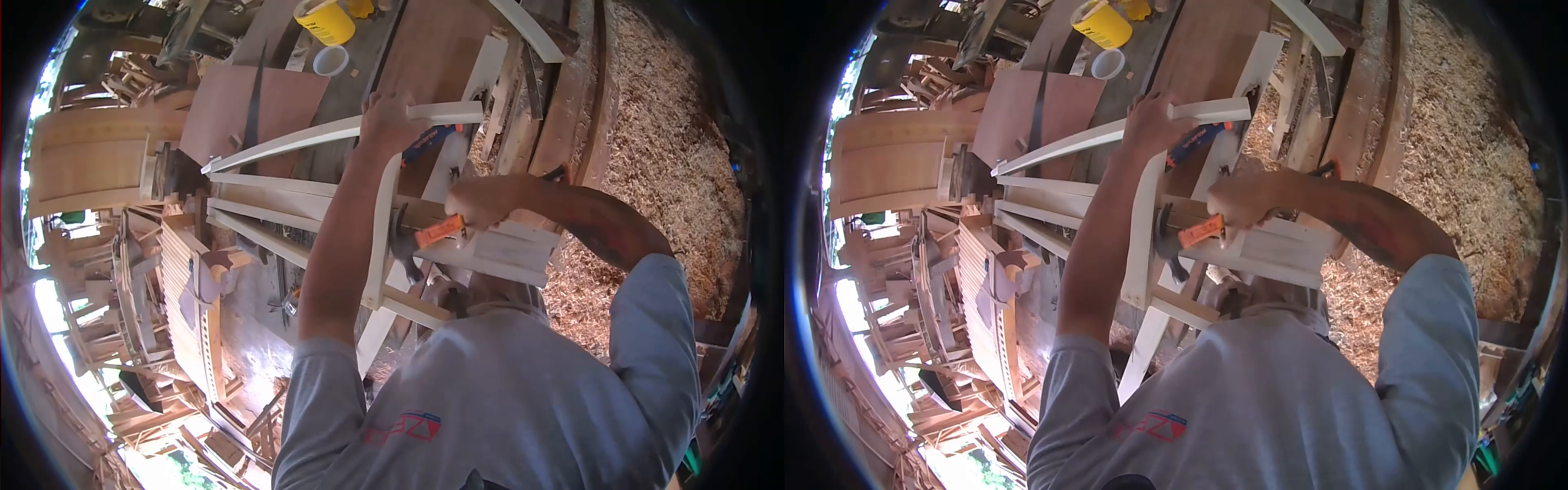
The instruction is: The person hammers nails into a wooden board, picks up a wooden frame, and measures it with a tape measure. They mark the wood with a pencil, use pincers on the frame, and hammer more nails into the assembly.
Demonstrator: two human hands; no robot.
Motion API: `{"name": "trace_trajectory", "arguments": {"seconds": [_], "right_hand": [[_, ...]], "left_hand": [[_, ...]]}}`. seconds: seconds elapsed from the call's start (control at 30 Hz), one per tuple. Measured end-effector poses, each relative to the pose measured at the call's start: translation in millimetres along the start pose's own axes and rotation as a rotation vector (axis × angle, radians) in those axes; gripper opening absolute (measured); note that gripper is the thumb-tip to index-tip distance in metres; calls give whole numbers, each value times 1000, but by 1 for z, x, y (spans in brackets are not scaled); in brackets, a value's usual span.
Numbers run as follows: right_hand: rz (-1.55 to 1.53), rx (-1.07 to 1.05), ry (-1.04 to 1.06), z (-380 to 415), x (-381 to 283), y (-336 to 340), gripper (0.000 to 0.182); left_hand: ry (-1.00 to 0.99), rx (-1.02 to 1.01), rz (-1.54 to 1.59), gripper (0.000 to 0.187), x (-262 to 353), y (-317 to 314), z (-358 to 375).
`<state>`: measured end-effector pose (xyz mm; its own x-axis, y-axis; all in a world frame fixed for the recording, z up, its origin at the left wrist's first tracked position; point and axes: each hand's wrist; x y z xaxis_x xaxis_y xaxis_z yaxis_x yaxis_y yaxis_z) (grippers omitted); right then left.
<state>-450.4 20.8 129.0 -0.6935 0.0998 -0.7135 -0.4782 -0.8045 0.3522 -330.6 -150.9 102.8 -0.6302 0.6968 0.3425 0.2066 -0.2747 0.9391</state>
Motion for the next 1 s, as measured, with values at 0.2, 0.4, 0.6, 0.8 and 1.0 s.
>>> {"name": "trace_trajectory", "arguments": {"seconds": [0.2,0.4,0.6,0.8,1.0], "right_hand": [[-60,99,-38,8,13,-8,28],[233,600,-212,84,16,-66,27],[373,675,-203,77,42,-94,30],[293,393,-284,84,34,-7,28],[196,745,-366,75,-4,-144,32]], "left_hand": [[-3,37,-222,72,10,-10,-9],[-15,-69,14,67,20,15,-5],[-69,-48,-18,58,21,0,2],[-214,79,-200,63,16,-10,-4],[-246,-123,-179,47,30,-6,18]]}}
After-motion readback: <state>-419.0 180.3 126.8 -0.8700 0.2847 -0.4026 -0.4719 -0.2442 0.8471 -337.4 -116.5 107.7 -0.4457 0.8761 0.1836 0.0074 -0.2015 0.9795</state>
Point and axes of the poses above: each hand's wrist, its own z-axis away from the middle knuckle, its own y-axis out of the back of the hand, x = y × z, and after that the axes turned 3 degrees about x, right-handed
